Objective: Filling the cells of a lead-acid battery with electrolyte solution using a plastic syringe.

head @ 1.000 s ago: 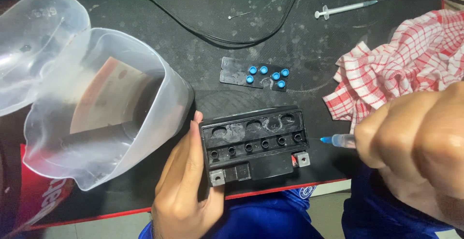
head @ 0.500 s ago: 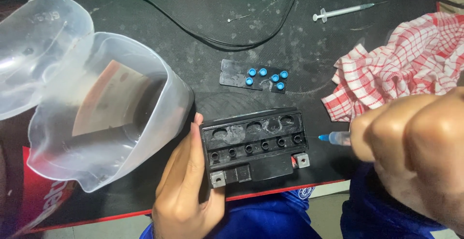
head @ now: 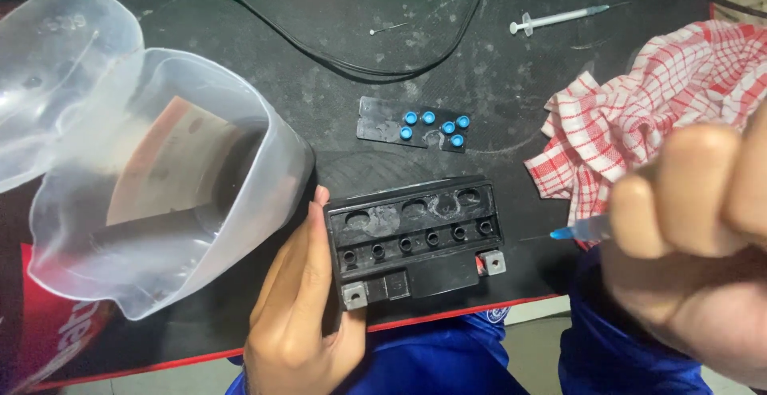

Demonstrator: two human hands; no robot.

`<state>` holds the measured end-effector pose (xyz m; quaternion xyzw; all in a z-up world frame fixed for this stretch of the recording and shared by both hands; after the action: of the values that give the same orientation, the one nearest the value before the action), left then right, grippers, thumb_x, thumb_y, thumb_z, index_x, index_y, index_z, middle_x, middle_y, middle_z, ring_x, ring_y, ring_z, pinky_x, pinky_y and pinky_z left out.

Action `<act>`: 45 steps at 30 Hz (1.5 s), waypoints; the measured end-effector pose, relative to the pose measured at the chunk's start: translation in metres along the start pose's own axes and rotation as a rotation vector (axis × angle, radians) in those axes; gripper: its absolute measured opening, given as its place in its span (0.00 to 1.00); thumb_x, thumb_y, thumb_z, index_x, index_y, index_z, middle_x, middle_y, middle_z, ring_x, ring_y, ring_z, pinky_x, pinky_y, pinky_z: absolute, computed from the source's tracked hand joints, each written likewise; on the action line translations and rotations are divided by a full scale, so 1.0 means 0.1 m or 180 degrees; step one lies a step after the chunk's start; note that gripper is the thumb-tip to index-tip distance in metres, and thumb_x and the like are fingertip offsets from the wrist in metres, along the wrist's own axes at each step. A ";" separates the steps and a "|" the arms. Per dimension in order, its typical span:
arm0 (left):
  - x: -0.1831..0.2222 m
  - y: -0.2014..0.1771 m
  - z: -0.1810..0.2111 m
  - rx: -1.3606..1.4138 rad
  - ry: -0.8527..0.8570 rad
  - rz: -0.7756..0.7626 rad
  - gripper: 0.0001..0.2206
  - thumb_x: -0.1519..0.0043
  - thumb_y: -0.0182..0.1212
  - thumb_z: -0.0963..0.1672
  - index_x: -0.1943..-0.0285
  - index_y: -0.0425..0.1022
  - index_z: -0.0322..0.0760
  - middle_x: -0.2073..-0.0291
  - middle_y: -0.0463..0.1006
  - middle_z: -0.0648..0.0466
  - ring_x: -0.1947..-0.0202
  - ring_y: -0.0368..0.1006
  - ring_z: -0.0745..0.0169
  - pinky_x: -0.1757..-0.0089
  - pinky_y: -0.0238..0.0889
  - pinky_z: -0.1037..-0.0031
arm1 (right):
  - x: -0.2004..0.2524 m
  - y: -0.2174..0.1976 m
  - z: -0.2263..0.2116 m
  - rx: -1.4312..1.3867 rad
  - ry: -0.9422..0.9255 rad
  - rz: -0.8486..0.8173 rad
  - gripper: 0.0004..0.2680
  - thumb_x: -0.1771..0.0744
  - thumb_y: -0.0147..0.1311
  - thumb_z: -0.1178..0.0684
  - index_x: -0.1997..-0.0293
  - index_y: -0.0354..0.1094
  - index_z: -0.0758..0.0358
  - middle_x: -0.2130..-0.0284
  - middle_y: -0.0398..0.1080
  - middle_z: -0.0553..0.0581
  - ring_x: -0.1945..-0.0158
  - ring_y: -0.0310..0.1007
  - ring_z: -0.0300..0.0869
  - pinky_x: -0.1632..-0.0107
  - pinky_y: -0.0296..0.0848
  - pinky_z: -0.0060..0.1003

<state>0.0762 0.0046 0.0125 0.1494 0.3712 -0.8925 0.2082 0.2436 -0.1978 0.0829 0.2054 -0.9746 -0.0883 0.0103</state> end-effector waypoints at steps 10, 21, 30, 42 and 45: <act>0.02 0.05 0.01 -0.0118 -0.0046 0.0020 0.30 0.46 0.48 0.30 0.30 0.56 0.14 0.33 0.68 0.27 0.35 0.76 0.29 0.38 0.71 0.60 | -0.10 0.32 0.05 -0.0466 -0.0455 -0.0389 0.13 0.30 0.46 0.46 0.73 0.45 0.50 0.77 0.44 0.41 0.78 0.35 0.31 0.75 0.42 0.29; 0.03 0.08 0.00 -0.0192 0.0016 0.0043 0.30 0.47 0.47 0.30 0.30 0.56 0.12 0.35 0.69 0.25 0.35 0.76 0.28 0.38 0.72 0.59 | -0.13 0.33 0.08 -0.0638 -0.0486 -0.0436 0.15 0.29 0.49 0.47 0.73 0.46 0.52 0.77 0.46 0.43 0.78 0.37 0.32 0.75 0.44 0.29; 0.02 0.08 0.00 -0.0227 0.0013 0.0088 0.27 0.43 0.49 0.31 0.31 0.57 0.12 0.35 0.69 0.25 0.36 0.76 0.29 0.38 0.72 0.59 | -0.13 0.34 0.10 -0.0504 -0.0505 -0.0562 0.16 0.29 0.51 0.44 0.75 0.49 0.51 0.78 0.47 0.42 0.79 0.38 0.32 0.76 0.45 0.30; 0.02 0.07 0.01 -0.0193 0.0011 0.0091 0.28 0.44 0.48 0.30 0.31 0.57 0.12 0.35 0.69 0.25 0.35 0.76 0.28 0.38 0.72 0.59 | -0.10 0.29 0.08 -0.0722 -0.0572 -0.0395 0.15 0.34 0.54 0.48 0.77 0.47 0.50 0.80 0.46 0.40 0.81 0.38 0.29 0.77 0.43 0.26; 0.02 0.03 0.01 -0.0095 -0.0009 0.0035 0.29 0.45 0.48 0.30 0.30 0.56 0.13 0.34 0.68 0.26 0.34 0.75 0.29 0.37 0.71 0.59 | -0.05 0.26 0.04 -0.0491 -0.0728 -0.0223 0.12 0.36 0.50 0.49 0.76 0.46 0.47 0.79 0.45 0.37 0.81 0.36 0.27 0.78 0.42 0.22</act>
<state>0.0764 0.0016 0.0104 0.1471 0.3833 -0.8859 0.2159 0.2377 -0.1718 0.0836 0.2265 -0.9520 -0.1861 -0.0882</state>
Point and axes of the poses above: each hand's wrist, its own x-axis away from the middle knuckle, its own y-axis out of the palm, z = x × y, the point moved 7 cm from there along -x, towards the middle knuckle
